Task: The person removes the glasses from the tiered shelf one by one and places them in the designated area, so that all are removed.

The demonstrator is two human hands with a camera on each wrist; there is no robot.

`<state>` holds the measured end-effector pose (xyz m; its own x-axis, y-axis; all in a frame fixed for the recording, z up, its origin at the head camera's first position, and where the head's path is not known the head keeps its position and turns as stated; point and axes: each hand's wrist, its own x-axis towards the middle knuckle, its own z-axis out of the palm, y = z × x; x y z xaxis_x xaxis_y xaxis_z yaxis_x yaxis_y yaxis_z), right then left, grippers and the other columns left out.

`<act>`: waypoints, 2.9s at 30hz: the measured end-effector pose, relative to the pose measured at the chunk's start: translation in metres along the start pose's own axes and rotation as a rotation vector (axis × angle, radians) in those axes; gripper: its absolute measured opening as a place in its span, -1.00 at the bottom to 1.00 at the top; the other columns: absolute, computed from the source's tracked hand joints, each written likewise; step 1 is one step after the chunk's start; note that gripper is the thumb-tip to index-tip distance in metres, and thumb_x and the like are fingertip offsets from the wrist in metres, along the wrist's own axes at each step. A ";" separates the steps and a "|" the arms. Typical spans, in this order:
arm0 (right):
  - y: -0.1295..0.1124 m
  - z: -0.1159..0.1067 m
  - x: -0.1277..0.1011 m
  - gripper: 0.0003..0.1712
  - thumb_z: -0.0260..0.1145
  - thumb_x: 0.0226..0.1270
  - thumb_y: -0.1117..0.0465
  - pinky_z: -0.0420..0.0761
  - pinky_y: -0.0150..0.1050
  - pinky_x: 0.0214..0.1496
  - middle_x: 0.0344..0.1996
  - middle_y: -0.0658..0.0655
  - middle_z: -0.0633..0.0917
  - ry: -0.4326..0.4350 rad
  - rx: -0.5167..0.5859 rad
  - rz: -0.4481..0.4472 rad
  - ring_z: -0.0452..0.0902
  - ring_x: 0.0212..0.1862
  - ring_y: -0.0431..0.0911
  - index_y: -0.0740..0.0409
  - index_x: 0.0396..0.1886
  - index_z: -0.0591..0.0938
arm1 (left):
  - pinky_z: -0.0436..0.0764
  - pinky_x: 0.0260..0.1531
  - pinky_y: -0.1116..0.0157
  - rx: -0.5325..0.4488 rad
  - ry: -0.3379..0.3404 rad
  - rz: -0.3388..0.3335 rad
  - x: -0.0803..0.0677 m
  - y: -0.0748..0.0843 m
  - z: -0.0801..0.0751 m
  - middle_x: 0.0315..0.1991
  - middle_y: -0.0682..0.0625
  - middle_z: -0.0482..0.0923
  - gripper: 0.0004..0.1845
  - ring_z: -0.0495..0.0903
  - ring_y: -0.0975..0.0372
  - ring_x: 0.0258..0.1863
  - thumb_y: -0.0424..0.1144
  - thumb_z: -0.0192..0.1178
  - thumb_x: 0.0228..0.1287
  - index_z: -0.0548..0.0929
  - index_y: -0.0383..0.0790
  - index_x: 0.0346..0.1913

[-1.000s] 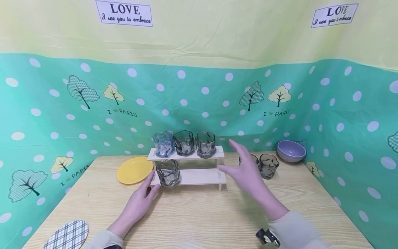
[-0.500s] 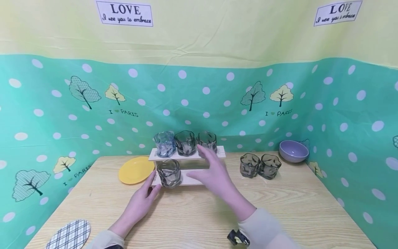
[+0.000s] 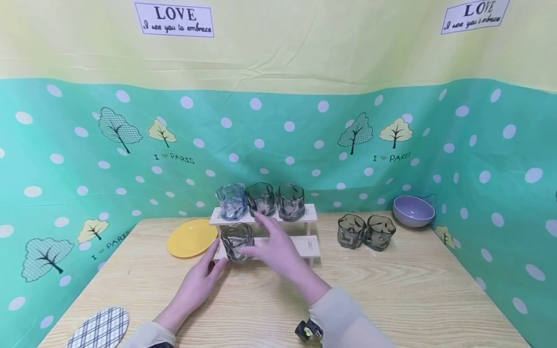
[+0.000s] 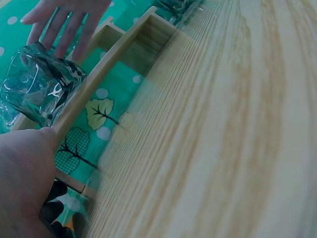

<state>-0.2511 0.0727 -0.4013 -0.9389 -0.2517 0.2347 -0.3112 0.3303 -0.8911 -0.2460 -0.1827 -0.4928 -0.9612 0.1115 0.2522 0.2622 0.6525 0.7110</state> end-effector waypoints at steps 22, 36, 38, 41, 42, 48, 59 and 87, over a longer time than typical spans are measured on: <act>0.021 0.027 0.015 0.20 0.75 0.24 -0.04 0.43 0.29 0.57 0.69 0.12 0.36 -0.058 -0.024 -0.011 0.44 0.55 0.24 -0.07 0.78 0.31 | 0.25 0.62 -0.21 0.005 -0.009 -0.002 0.001 0.002 0.000 0.67 -0.31 0.28 -0.23 0.27 -0.20 0.64 -0.01 0.17 0.76 0.15 -0.16 0.80; 0.026 0.031 0.016 0.07 0.75 0.26 0.01 0.67 0.08 0.39 0.54 0.10 0.55 -0.051 0.019 -0.048 0.60 0.40 0.16 -0.06 0.70 0.42 | 0.24 0.62 -0.21 0.005 -0.010 -0.014 0.001 -0.002 0.001 0.67 -0.30 0.29 -0.23 0.27 -0.20 0.64 0.00 0.16 0.77 0.14 -0.16 0.80; 0.026 0.031 0.016 0.08 0.76 0.24 -0.02 0.64 0.11 0.43 0.53 0.08 0.56 -0.034 -0.015 -0.049 0.58 0.42 0.15 -0.07 0.69 0.43 | 0.23 0.63 -0.20 0.005 -0.011 -0.014 0.001 -0.001 0.001 0.67 -0.29 0.28 -0.23 0.26 -0.19 0.65 0.01 0.15 0.77 0.14 -0.16 0.80; 0.026 0.031 0.015 0.09 0.78 0.20 -0.06 0.62 0.16 0.43 0.51 0.08 0.59 -0.012 -0.048 -0.051 0.59 0.41 0.15 -0.07 0.68 0.45 | 0.23 0.62 -0.20 0.004 -0.010 -0.012 0.001 -0.001 0.001 0.67 -0.30 0.27 -0.23 0.26 -0.20 0.65 0.00 0.16 0.77 0.14 -0.17 0.80; 0.026 0.031 0.016 0.09 0.78 0.19 -0.07 0.62 0.16 0.43 0.50 0.09 0.60 -0.006 -0.057 -0.053 0.59 0.41 0.15 -0.07 0.67 0.46 | 0.23 0.62 -0.20 0.003 -0.010 -0.013 0.001 -0.001 0.001 0.67 -0.30 0.27 -0.23 0.26 -0.20 0.65 -0.01 0.16 0.77 0.14 -0.17 0.80; 0.022 0.030 0.016 0.11 0.80 0.16 -0.07 0.69 0.09 0.37 0.52 0.10 0.58 0.003 -0.047 -0.026 0.64 0.35 0.14 -0.06 0.67 0.46 | 0.25 0.62 -0.22 0.000 -0.002 -0.017 0.000 -0.002 0.001 0.65 -0.31 0.31 -0.23 0.29 -0.21 0.63 0.00 0.17 0.76 0.15 -0.16 0.80; -0.002 0.016 0.005 0.14 0.80 0.13 -0.13 0.56 0.30 0.46 0.56 0.09 0.55 0.003 -0.118 -0.020 0.59 0.41 0.18 -0.13 0.68 0.46 | 0.23 0.62 -0.21 -0.002 -0.003 -0.007 0.000 -0.002 0.002 0.69 -0.31 0.24 -0.23 0.26 -0.20 0.65 -0.01 0.17 0.76 0.15 -0.16 0.80; -0.013 -0.097 -0.055 0.12 0.80 0.13 -0.08 0.68 0.25 0.35 0.47 0.21 0.59 0.084 -0.207 0.119 0.65 0.33 0.26 -0.13 0.66 0.46 | 0.22 0.63 -0.19 -0.012 -0.015 -0.002 0.000 -0.002 0.000 0.71 -0.30 0.17 -0.23 0.22 -0.19 0.67 0.00 0.15 0.77 0.13 -0.19 0.80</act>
<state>-0.2097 0.1700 -0.3649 -0.9770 -0.1264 0.1715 -0.2127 0.5347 -0.8178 -0.2466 -0.1841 -0.4945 -0.9629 0.1212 0.2413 0.2613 0.6439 0.7192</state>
